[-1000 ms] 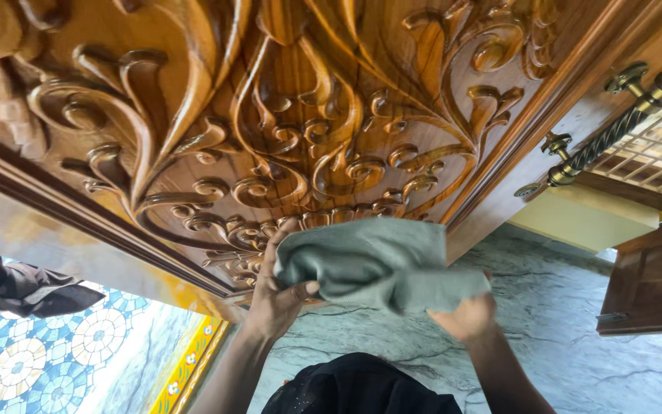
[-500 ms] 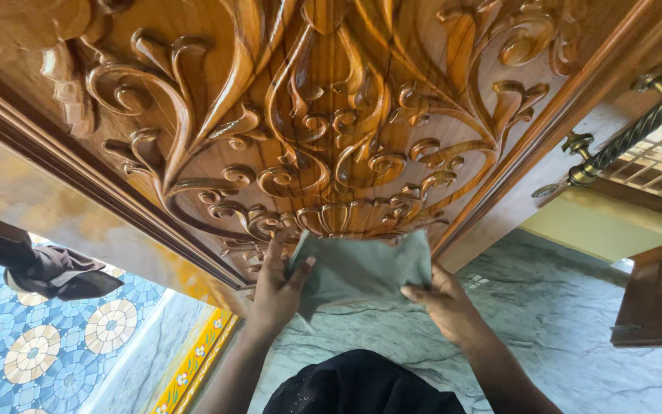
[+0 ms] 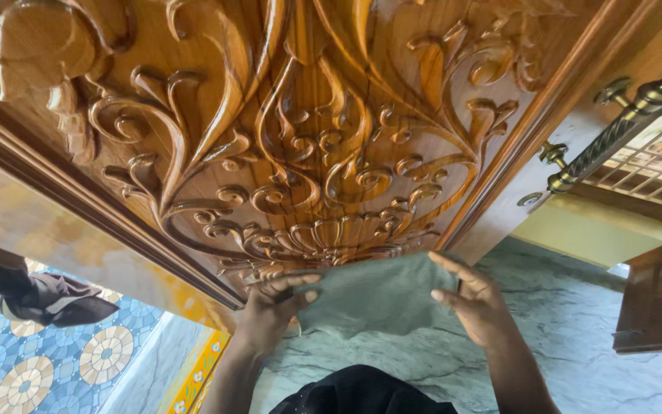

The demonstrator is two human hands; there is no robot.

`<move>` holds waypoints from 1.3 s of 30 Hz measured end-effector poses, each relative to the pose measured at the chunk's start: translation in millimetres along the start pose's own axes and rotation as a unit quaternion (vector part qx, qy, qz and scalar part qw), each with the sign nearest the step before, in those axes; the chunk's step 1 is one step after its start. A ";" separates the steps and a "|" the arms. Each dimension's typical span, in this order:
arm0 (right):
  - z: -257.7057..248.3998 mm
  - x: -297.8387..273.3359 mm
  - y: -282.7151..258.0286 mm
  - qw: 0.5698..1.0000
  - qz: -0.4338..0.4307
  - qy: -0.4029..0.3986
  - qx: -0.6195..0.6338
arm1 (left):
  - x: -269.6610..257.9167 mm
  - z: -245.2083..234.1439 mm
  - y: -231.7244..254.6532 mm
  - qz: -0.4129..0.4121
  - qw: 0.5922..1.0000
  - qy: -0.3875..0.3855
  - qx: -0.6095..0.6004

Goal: The person wipes the surface of a large, ornately carved wooden door using a cloth. They systematically clean the intricate floral carvings and the flat panels of the door, moving from the upper sections down to the lower sections.

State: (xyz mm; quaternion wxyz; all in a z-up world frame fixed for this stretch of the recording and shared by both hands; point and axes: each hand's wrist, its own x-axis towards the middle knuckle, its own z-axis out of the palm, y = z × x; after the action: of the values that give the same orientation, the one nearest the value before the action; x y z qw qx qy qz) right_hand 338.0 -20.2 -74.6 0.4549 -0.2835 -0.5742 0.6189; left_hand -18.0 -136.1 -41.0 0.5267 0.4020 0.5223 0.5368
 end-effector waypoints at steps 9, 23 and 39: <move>21.8 -5.8 -47.7 0.946 -0.045 0.093 -0.307 | -7.9 24.7 27.6 0.158 0.962 0.018 0.221; -4.6 -31.1 -60.0 0.836 -0.214 0.203 -0.463 | -11.3 49.1 28.4 0.242 0.905 0.100 0.334; -38.0 -38.4 -82.3 0.916 -0.162 0.196 -0.312 | 0.3 91.7 40.6 0.151 0.936 0.145 0.282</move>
State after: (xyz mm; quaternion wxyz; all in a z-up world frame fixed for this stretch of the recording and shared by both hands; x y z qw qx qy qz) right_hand 407.1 -43.1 -8.2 0.5408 -0.4298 -0.6752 0.2587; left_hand 66.1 -119.1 11.0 0.2232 0.5259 0.6559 0.4934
